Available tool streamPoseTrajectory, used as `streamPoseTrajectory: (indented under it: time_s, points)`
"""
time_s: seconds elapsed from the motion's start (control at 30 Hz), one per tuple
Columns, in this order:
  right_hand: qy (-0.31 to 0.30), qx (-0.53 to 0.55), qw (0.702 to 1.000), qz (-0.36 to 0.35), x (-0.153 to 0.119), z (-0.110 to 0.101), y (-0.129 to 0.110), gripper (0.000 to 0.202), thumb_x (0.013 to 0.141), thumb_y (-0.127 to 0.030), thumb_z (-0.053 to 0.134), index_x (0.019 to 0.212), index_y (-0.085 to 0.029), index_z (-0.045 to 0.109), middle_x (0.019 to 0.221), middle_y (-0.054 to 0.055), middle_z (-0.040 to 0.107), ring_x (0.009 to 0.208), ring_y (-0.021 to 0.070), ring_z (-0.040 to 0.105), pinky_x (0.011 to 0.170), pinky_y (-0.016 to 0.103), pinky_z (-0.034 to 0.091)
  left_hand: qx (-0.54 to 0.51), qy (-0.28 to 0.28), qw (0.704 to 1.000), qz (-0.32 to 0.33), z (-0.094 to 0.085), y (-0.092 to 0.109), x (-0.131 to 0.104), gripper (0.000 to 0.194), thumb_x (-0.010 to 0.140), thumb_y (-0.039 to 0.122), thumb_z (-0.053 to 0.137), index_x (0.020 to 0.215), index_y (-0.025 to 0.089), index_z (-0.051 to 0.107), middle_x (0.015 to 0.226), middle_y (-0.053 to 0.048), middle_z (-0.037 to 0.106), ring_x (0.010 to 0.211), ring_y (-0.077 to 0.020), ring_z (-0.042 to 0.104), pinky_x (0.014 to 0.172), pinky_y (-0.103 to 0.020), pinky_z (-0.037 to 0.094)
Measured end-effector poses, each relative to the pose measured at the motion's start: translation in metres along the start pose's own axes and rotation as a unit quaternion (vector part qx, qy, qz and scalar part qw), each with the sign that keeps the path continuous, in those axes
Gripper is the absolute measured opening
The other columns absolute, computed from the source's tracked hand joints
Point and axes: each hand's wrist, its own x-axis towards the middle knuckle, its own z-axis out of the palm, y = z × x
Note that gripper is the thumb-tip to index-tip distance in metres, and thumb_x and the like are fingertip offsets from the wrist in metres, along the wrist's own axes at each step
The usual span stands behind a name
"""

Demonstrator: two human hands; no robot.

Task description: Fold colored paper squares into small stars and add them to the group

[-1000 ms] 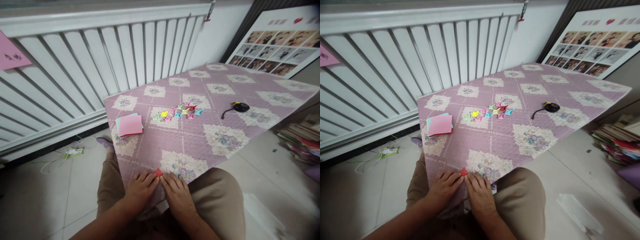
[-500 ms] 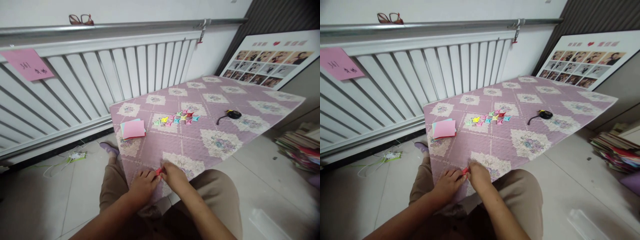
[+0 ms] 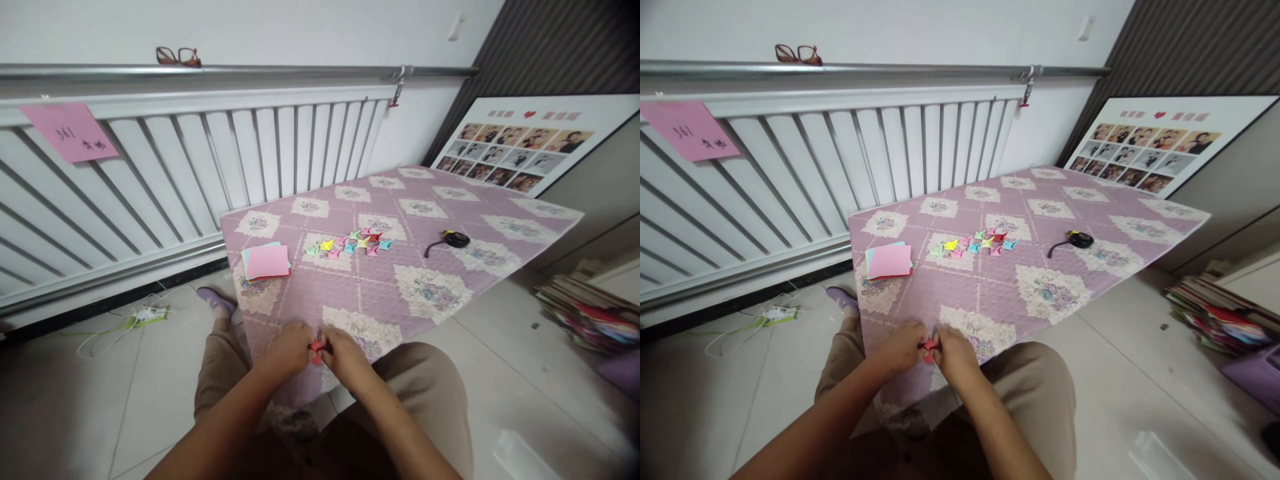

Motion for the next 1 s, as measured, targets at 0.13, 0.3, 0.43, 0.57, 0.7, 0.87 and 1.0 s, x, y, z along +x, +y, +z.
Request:
streamPoseTrajectory:
  time_s: [0.13,0.3,0.43,0.57,0.7,0.87,1.0]
  points:
    - [0.010,0.022,0.999,-0.033,-0.004,0.003,0.004,0.018,0.070,-0.005,0.057,0.073,-0.021,0.052,0.073,-0.003,0.058,0.073,0.0142,0.055,0.067,0.024,0.039,-0.015,0.005,1.000,-0.001,0.003,0.000,-0.005,0.011,0.075,0.024,0.065,0.081,0.018,0.057,0.084,-0.002,0.062,0.077,-0.0176,0.056,0.064,-0.026,0.039]
    - [-0.001,0.041,0.995,-0.086,-0.004,0.001,0.008,0.019,0.070,-0.002,0.056,0.070,-0.021,0.053,0.066,-0.005,0.056,0.064,0.0116,0.053,0.060,0.021,0.038,-0.038,0.025,0.999,-0.004,0.009,0.001,-0.017,0.007,0.081,0.023,0.059,0.083,0.018,0.055,0.074,0.002,0.062,0.063,-0.0122,0.054,0.054,-0.022,0.034]
    - [0.003,0.039,0.990,-0.138,-0.002,-0.006,0.003,0.018,0.075,-0.004,0.057,0.070,-0.021,0.055,0.071,-0.003,0.057,0.071,0.0129,0.054,0.065,0.022,0.041,-0.026,0.065,0.997,0.010,0.007,0.002,-0.025,0.006,0.083,0.015,0.053,0.088,0.018,0.055,0.078,0.002,0.061,0.069,-0.0124,0.056,0.059,-0.023,0.038]
    - [0.050,-0.014,0.982,-0.180,-0.002,-0.002,-0.003,0.010,0.086,-0.016,0.055,0.077,-0.020,0.058,0.078,0.003,0.057,0.079,0.0183,0.051,0.074,0.031,0.041,0.024,0.118,0.992,0.029,0.008,0.000,-0.031,0.007,0.086,0.014,0.052,0.088,0.019,0.057,0.089,-0.002,0.060,0.087,-0.0182,0.055,0.077,-0.031,0.042]
    - [0.127,-0.130,0.953,-0.243,-0.007,0.015,0.001,0.014,0.089,-0.019,0.053,0.076,-0.019,0.060,0.074,0.003,0.056,0.075,0.0188,0.048,0.072,0.033,0.039,0.102,0.158,0.981,0.053,0.020,-0.005,-0.038,0.013,0.089,0.016,0.049,0.080,0.020,0.058,0.084,-0.003,0.059,0.084,-0.0216,0.052,0.077,-0.036,0.041]
    - [0.124,-0.114,0.957,-0.236,-0.017,0.032,0.010,0.015,0.090,-0.021,0.052,0.079,-0.019,0.061,0.075,0.003,0.056,0.075,0.0185,0.049,0.074,0.033,0.040,0.164,0.189,0.965,0.081,0.038,-0.010,-0.042,0.013,0.090,0.019,0.052,0.078,0.021,0.057,0.078,-0.001,0.058,0.076,-0.0211,0.051,0.069,-0.035,0.039]
    - [0.099,-0.061,0.972,-0.203,-0.024,0.035,0.014,0.011,0.089,-0.020,0.054,0.082,-0.020,0.062,0.079,0.004,0.059,0.077,0.0187,0.052,0.073,0.032,0.041,0.168,0.187,0.965,0.080,0.041,-0.009,-0.044,0.012,0.088,0.021,0.057,0.076,0.020,0.058,0.077,-0.001,0.058,0.075,-0.0196,0.051,0.068,-0.034,0.037]
